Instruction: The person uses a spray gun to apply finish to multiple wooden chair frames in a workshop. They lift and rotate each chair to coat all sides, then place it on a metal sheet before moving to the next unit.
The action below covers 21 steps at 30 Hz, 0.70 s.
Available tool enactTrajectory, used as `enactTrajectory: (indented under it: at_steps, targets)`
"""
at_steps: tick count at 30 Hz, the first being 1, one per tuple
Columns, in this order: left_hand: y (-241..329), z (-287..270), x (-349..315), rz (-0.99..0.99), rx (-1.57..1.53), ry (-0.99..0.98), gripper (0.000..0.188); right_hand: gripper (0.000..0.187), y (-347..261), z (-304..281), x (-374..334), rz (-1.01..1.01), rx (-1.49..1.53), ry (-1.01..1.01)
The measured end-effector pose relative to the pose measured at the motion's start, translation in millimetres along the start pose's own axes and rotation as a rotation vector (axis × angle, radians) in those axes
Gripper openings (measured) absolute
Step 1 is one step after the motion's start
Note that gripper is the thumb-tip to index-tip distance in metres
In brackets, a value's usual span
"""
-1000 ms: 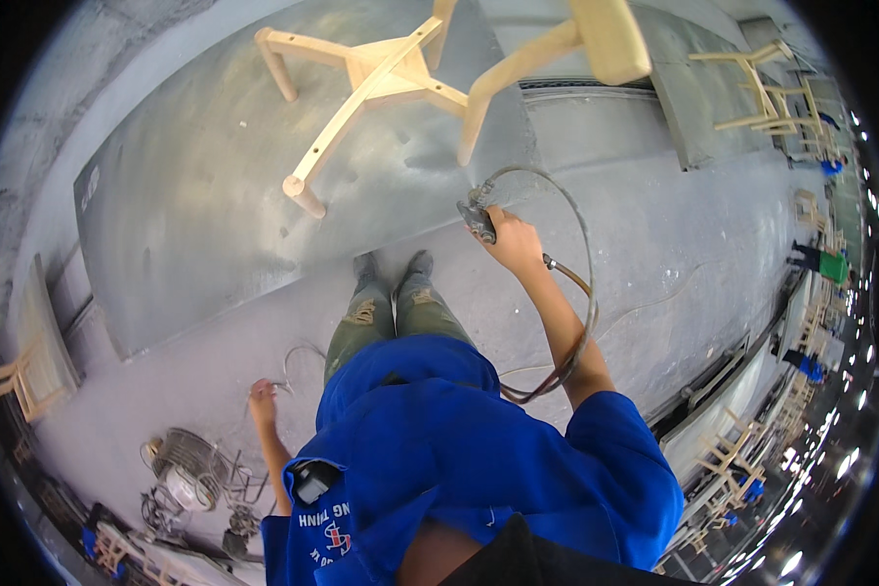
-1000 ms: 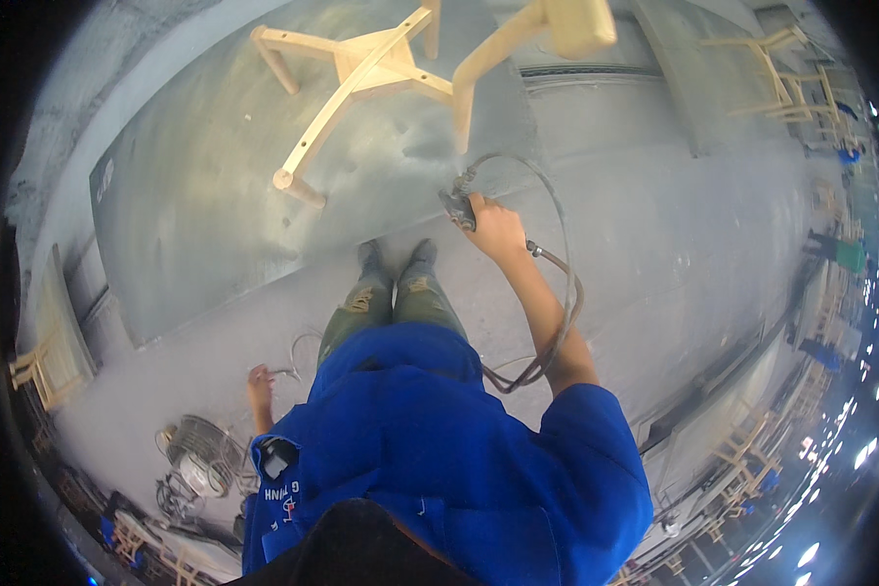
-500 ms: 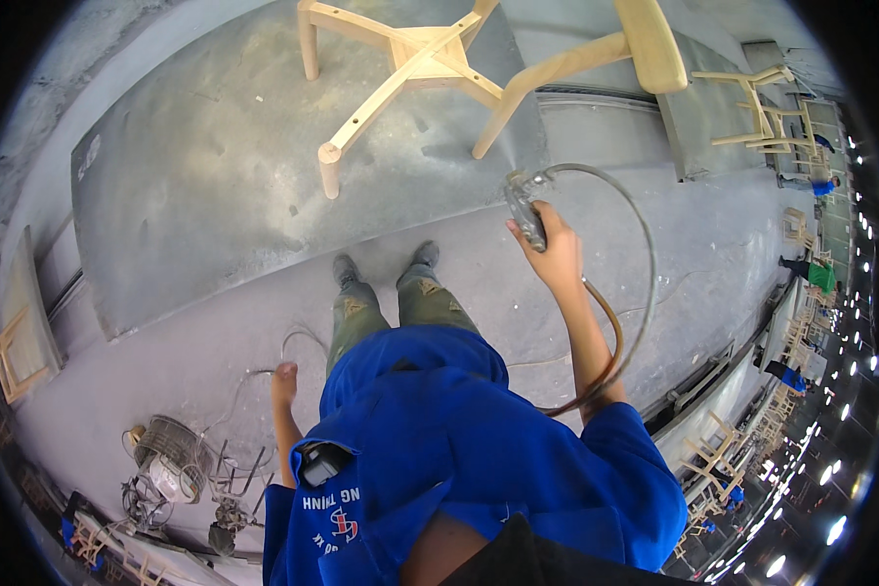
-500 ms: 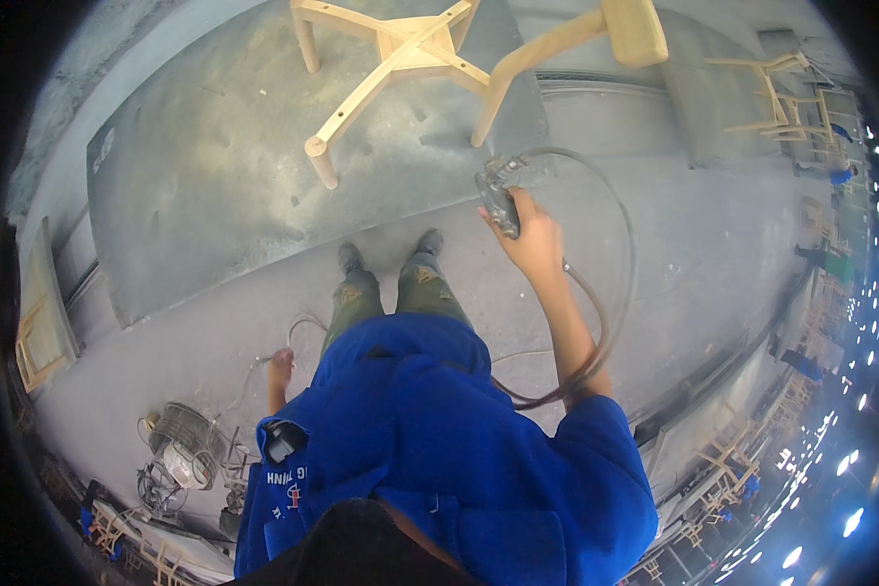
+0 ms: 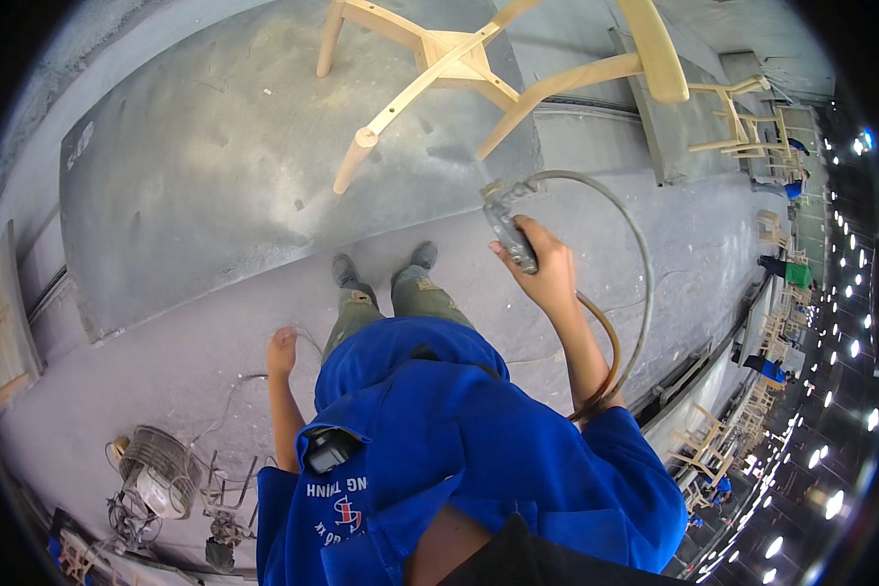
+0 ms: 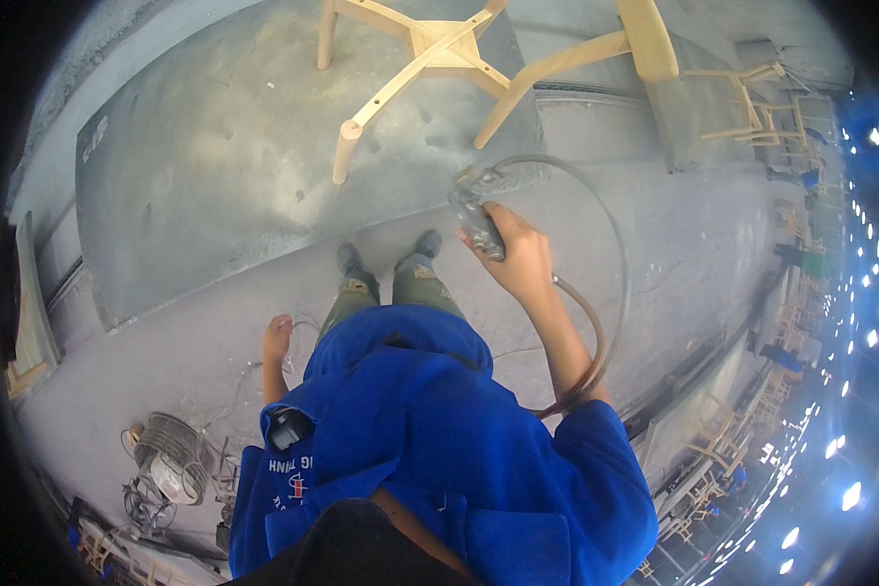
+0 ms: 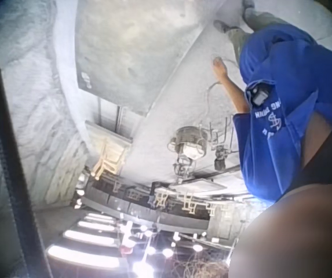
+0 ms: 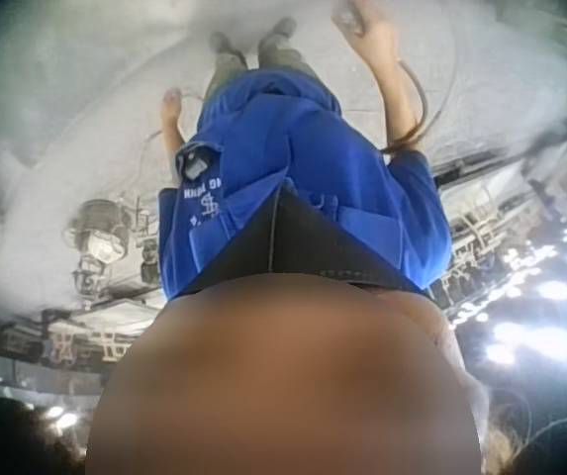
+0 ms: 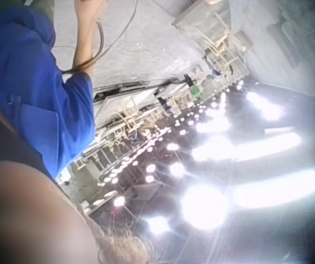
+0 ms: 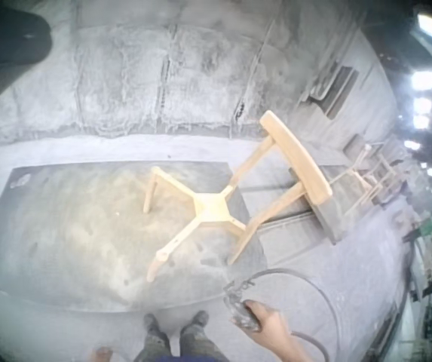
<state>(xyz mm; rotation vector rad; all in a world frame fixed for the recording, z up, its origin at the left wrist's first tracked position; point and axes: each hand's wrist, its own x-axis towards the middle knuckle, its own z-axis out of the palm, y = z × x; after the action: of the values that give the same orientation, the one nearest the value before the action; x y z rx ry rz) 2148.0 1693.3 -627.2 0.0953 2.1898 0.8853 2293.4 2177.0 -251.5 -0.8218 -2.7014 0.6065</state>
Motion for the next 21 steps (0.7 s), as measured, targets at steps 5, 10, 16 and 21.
enactTrajectory:
  at_steps: [5,10,16,21]
  targets:
    - [-46.8,-2.6,-13.0,-0.155,-0.079,-0.066,0.034,0.05,-18.2,1.7,2.7,0.173,0.159,-0.179]
    - [-55.1,-12.9,-21.8,-0.139,-0.127,-0.012,0.032,0.045,-34.3,9.9,5.2,-0.056,0.116,-0.016]
    - [-34.5,-24.8,-26.1,-0.061,-0.219,0.052,0.034,0.049,-43.5,50.2,2.2,0.039,0.105,-0.345]
    - [-30.2,-31.0,-14.5,-0.073,-0.14,-0.019,0.035,0.054,-48.8,25.7,1.1,-0.017,0.115,-0.261]
